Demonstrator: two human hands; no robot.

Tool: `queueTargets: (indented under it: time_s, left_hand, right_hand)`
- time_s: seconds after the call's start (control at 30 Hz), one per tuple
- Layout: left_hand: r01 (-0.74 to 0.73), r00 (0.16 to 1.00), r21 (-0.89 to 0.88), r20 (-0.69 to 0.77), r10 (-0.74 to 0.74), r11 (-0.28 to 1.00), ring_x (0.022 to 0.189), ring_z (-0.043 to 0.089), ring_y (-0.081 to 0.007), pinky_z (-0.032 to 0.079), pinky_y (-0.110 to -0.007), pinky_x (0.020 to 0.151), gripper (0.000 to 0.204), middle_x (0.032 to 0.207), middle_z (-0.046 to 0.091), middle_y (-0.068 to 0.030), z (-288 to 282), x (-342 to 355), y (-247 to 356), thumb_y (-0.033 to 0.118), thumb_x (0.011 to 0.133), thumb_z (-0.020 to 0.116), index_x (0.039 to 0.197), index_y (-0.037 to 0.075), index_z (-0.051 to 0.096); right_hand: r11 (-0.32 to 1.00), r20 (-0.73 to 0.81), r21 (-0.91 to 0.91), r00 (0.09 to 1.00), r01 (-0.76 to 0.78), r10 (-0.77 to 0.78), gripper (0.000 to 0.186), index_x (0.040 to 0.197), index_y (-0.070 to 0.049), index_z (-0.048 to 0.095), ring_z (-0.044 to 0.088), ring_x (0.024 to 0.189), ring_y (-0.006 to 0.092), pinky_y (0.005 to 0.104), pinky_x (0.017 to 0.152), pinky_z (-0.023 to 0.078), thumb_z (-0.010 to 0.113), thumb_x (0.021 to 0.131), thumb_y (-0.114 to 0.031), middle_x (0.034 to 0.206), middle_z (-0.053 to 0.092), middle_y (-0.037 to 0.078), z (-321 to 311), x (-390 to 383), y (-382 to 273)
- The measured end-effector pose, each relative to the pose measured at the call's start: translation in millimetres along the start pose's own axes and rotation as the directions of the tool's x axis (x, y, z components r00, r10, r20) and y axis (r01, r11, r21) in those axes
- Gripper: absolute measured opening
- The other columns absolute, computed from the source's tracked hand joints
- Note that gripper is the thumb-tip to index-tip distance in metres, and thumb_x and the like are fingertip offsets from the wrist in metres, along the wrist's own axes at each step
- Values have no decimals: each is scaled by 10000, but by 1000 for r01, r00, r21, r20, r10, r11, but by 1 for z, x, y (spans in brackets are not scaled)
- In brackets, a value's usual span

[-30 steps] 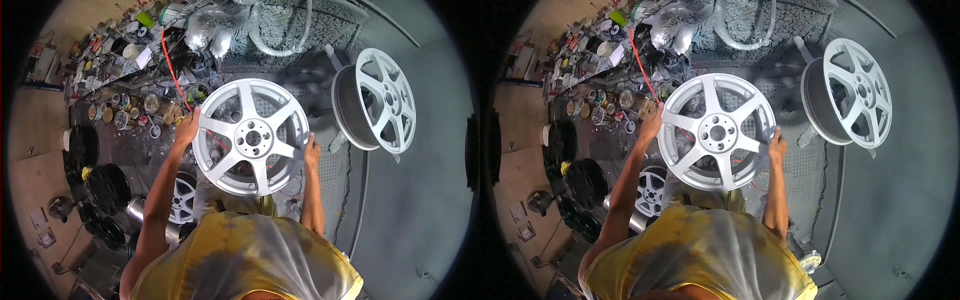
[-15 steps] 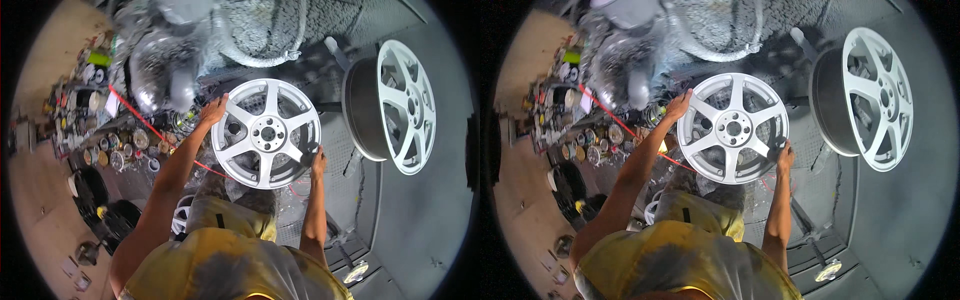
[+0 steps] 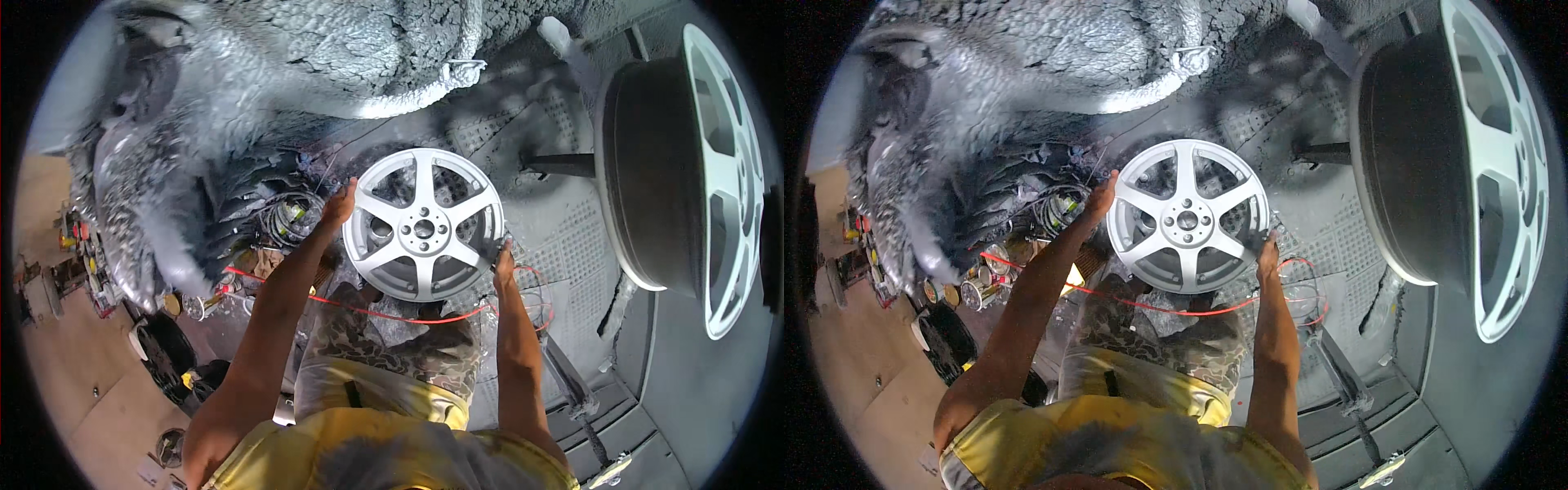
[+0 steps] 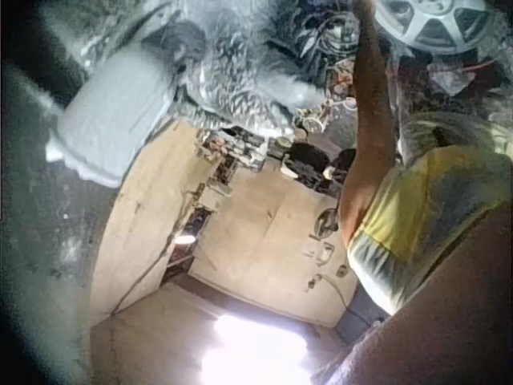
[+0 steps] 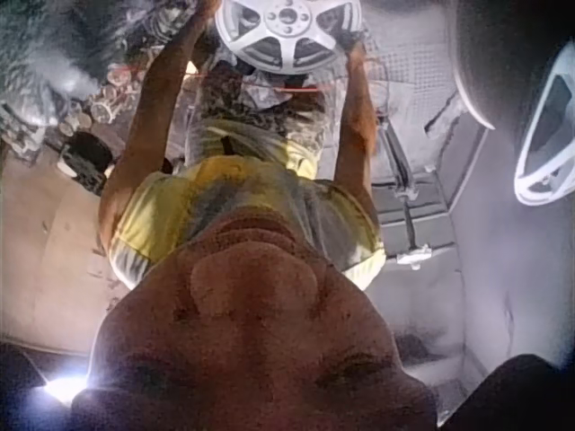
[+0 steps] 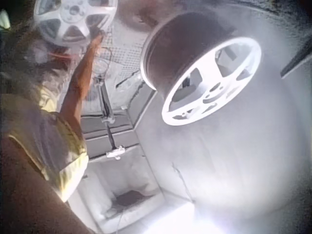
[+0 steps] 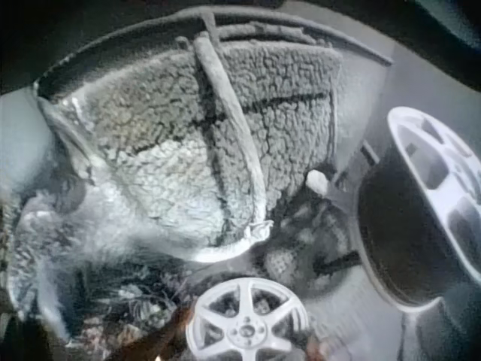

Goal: The person paints a car wheel rim using a spray gun, then moves to a workbench to handle paint cans and a spray gun component before returning to the rim.

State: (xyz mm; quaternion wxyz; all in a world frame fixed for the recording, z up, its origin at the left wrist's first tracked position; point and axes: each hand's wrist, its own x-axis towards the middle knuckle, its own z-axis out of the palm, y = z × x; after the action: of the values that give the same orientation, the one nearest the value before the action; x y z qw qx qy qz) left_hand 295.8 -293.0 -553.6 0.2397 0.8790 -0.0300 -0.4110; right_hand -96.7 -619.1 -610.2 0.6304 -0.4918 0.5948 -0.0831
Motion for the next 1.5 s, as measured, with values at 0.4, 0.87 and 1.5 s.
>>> queueTargets:
  time_s: [0.4,0.87,1.5]
  left_hand:
    - [6,999,2,-35,-6,1000,1475,419,-299,353,-462,1184,621,1626,390,-190,12,51,-106,479,1117,334,1632,134,307]
    - [-751,658,-40,31,752,659,1188,650,-384,499,-504,1000,525,1311,673,-195,187,-444,-70,533,998,570,1266,96,683]
    - [-382,900,-483,-389,198,788,1054,692,-435,526,-512,924,613,1118,724,-251,-66,-732,-267,592,1028,515,1166,18,684]
  right_hand:
    - [857,292,-465,952,224,-91,746,1418,65,540,627,1099,300,410,945,499,400,1084,-587,1184,672,197,46,90,18]
    - [817,761,-528,556,231,335,244,1148,-56,602,624,704,234,387,607,531,550,1052,-274,896,631,82,-98,-179,-15]
    - [381,591,-805,565,455,576,309,1236,-51,659,685,660,238,352,547,563,598,1029,-271,926,710,111,164,-442,-24]
